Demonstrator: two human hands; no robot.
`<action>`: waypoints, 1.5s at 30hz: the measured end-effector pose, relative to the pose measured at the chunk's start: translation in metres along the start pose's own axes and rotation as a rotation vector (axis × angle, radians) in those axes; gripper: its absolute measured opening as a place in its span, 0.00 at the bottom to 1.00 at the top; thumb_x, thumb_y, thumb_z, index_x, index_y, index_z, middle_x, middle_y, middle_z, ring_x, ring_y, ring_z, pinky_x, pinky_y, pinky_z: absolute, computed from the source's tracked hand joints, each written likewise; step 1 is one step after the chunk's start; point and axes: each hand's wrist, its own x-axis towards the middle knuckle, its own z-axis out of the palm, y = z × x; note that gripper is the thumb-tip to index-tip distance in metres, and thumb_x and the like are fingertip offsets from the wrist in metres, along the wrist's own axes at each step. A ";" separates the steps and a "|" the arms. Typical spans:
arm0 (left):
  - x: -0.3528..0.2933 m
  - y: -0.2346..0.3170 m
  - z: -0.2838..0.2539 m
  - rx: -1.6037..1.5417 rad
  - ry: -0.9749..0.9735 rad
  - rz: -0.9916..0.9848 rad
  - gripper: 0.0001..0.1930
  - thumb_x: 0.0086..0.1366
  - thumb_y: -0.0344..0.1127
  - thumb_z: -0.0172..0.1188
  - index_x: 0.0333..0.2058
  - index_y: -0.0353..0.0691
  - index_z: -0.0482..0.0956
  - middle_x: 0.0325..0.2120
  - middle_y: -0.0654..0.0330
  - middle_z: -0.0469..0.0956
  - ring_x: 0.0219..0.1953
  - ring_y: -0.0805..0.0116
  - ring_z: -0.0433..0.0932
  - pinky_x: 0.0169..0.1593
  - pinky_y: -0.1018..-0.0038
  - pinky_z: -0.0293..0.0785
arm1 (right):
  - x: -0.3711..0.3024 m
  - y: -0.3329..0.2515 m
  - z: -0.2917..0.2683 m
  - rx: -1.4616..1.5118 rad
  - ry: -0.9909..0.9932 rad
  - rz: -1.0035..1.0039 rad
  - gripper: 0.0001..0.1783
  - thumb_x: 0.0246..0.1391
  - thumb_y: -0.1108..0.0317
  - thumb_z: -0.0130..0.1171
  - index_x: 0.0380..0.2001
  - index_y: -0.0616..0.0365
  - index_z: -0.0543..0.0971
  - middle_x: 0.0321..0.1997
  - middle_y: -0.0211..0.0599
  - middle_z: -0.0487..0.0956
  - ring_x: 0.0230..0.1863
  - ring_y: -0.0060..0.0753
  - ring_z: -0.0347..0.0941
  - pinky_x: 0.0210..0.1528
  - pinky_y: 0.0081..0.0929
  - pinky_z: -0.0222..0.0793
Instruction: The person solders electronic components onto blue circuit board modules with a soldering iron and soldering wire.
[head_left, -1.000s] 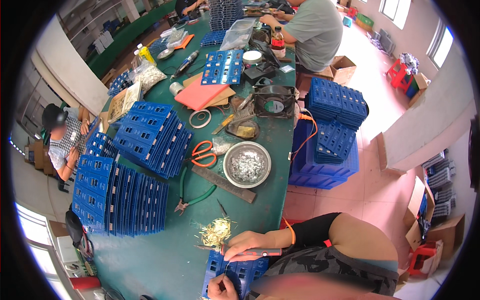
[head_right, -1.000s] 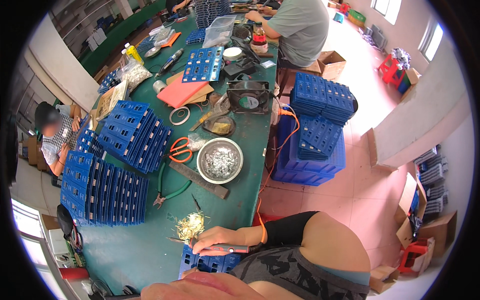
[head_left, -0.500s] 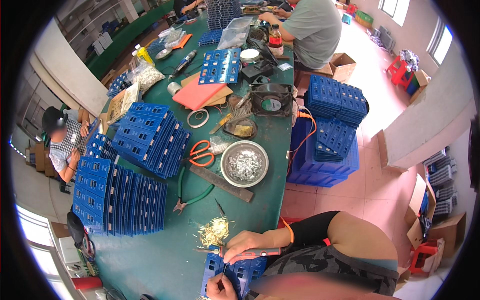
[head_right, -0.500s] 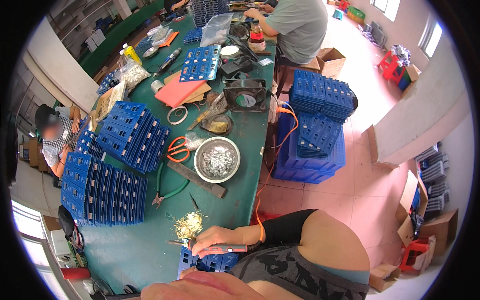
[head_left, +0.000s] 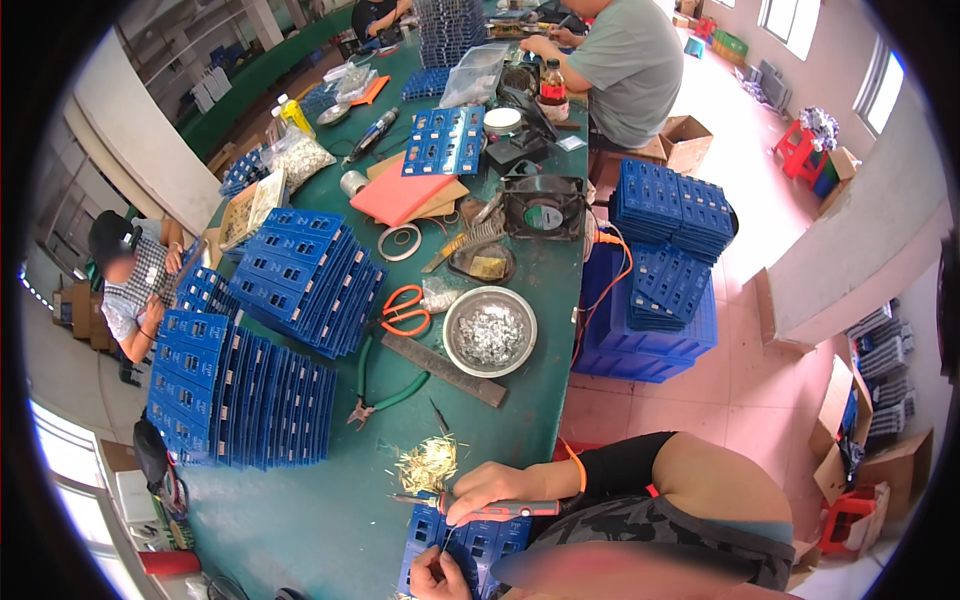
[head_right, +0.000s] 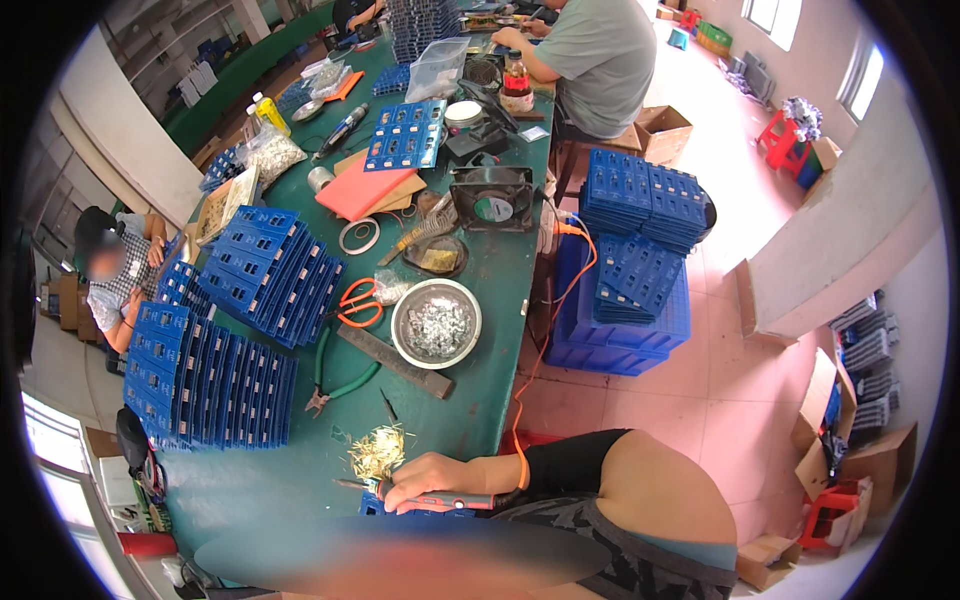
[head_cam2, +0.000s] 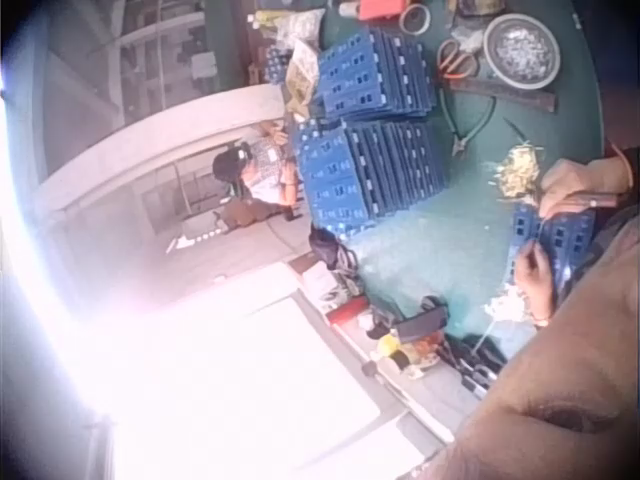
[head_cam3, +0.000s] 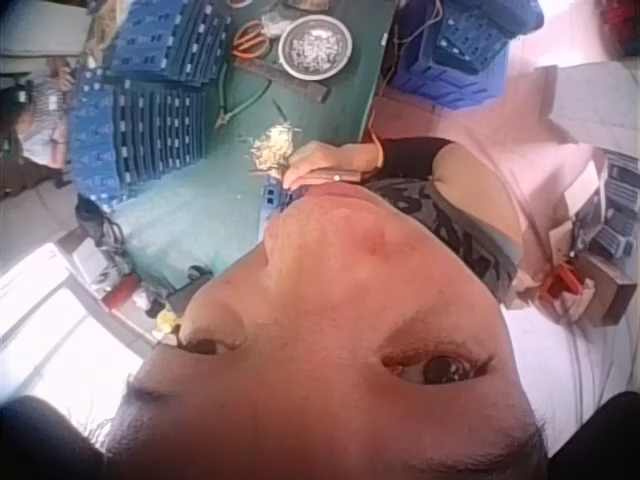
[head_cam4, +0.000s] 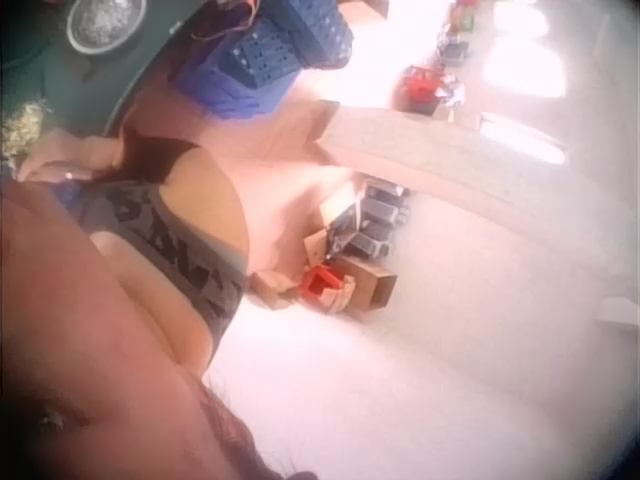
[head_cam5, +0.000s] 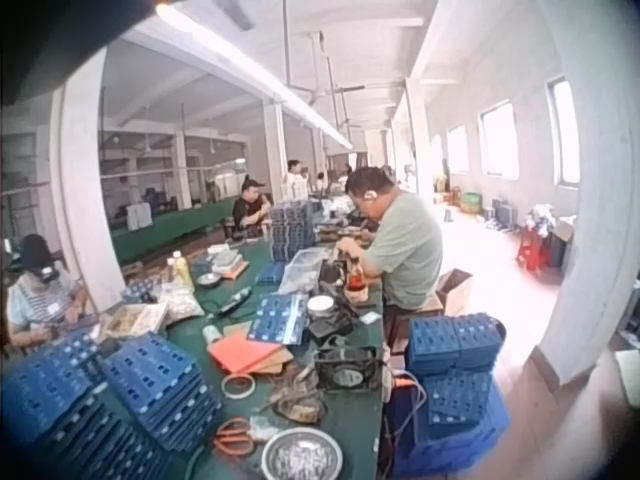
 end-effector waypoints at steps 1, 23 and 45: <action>0.002 -0.004 -0.001 0.110 0.019 0.105 0.06 0.65 0.27 0.61 0.39 0.34 0.80 0.32 0.49 0.81 0.33 0.56 0.80 0.41 0.67 0.76 | 0.000 0.001 -0.001 -0.007 -0.008 -0.001 0.14 0.55 0.73 0.61 0.46 0.55 0.80 0.25 0.32 0.71 0.25 0.37 0.72 0.26 0.31 0.64; -0.026 -0.008 -0.013 -0.060 0.077 0.151 0.08 0.55 0.25 0.65 0.34 0.40 0.80 0.22 0.57 0.74 0.22 0.58 0.75 0.26 0.66 0.72 | -0.006 0.001 0.013 -0.091 -0.075 -0.029 0.13 0.49 0.75 0.69 0.39 0.51 0.83 0.27 0.34 0.78 0.26 0.36 0.76 0.28 0.30 0.70; -0.086 -0.049 -0.009 -0.286 0.387 -0.340 0.07 0.53 0.19 0.63 0.28 0.37 0.76 0.17 0.63 0.70 0.15 0.75 0.66 0.21 0.78 0.64 | 0.018 -0.045 0.067 -0.265 -0.244 0.227 0.16 0.47 0.80 0.62 0.43 0.67 0.81 0.28 0.42 0.82 0.28 0.31 0.80 0.30 0.22 0.74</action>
